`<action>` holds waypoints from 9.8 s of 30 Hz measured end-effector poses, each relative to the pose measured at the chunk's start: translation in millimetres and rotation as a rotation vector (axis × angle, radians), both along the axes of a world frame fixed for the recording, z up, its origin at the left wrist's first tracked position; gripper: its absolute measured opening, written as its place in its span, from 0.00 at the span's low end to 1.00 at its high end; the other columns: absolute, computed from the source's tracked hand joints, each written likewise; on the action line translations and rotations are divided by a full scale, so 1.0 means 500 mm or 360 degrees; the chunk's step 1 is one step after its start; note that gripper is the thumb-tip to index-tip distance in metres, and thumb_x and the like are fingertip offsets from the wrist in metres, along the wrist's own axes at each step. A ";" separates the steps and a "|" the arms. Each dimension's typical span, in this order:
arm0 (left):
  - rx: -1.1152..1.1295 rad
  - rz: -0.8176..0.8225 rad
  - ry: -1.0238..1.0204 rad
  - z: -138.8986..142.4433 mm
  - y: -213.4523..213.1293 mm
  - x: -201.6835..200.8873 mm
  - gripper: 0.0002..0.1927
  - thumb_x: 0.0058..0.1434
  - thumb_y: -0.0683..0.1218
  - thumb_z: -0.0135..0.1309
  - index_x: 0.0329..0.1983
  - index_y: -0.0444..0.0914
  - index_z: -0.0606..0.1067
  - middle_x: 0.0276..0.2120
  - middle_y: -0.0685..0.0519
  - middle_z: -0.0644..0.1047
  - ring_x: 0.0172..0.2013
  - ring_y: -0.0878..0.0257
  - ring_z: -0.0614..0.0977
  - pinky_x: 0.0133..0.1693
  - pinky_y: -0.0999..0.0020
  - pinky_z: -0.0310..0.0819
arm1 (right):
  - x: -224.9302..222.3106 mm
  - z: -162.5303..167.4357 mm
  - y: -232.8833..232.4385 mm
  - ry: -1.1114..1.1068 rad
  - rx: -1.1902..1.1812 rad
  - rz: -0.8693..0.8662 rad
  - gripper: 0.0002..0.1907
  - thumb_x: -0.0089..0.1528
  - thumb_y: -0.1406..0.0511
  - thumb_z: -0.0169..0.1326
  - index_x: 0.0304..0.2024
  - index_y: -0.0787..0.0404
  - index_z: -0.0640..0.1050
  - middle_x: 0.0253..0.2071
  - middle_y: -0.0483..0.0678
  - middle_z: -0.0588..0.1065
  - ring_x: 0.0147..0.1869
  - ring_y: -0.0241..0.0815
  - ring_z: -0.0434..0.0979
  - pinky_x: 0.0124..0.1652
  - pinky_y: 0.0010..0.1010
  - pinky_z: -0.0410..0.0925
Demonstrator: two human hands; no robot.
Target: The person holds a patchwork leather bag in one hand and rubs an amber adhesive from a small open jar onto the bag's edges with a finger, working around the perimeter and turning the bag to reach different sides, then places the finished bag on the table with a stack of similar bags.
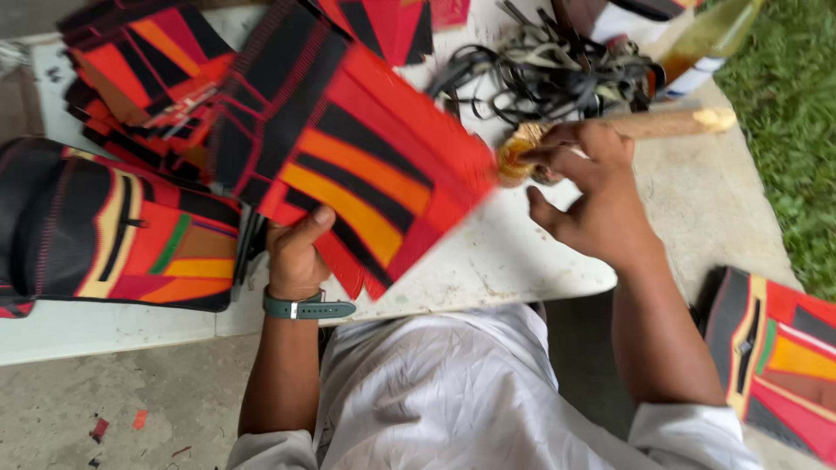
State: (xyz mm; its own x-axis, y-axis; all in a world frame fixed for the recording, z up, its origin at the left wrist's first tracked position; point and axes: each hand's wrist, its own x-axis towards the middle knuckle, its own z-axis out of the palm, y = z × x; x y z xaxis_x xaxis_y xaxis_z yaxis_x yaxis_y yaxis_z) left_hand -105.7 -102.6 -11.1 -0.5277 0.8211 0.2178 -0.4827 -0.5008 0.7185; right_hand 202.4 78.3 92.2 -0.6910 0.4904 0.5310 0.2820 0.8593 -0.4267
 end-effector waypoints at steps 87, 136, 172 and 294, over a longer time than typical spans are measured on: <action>0.0355 -0.1584 -0.0925 0.058 0.152 0.025 0.68 0.49 0.85 0.47 0.77 0.30 0.57 0.71 0.42 0.66 0.67 0.52 0.71 0.70 0.56 0.66 | -0.177 0.151 0.180 -0.0562 -0.0740 0.0567 0.47 0.50 0.74 0.69 0.69 0.65 0.62 0.58 0.55 0.75 0.56 0.46 0.79 0.51 0.37 0.73; -0.0267 -0.0535 -0.1047 -0.099 0.024 0.054 0.18 0.65 0.32 0.46 0.58 0.33 0.73 0.53 0.40 0.78 0.53 0.46 0.81 0.55 0.48 0.78 | -0.028 0.011 -0.003 0.0257 -0.0010 0.0109 0.37 0.55 0.59 0.59 0.69 0.53 0.73 0.75 0.61 0.59 0.80 0.62 0.57 0.76 0.50 0.53; -0.0231 -0.0317 -0.1088 -0.089 0.018 0.016 0.18 0.66 0.34 0.43 0.58 0.31 0.72 0.52 0.39 0.78 0.54 0.44 0.80 0.58 0.46 0.74 | -0.046 -0.080 0.106 -0.0828 0.0281 -0.0293 0.27 0.47 0.50 0.69 0.48 0.46 0.86 0.59 0.47 0.70 0.61 0.51 0.64 0.58 0.46 0.56; -0.0173 -0.0347 -0.1243 -0.089 0.085 0.056 0.15 0.68 0.33 0.43 0.57 0.27 0.70 0.51 0.38 0.78 0.53 0.47 0.81 0.60 0.50 0.75 | -0.089 -0.108 0.124 -0.1064 0.0102 -0.0368 0.26 0.47 0.47 0.68 0.47 0.45 0.85 0.60 0.46 0.68 0.62 0.53 0.61 0.61 0.49 0.53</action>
State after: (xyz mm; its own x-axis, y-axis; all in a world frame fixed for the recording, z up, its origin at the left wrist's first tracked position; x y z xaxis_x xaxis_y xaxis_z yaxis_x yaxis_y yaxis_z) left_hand -77.7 -60.3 -55.5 -0.3204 0.9181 -0.2334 -0.9427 -0.2849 0.1736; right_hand 158.1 140.4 38.3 -0.7608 0.6460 0.0624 0.6441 0.7633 -0.0492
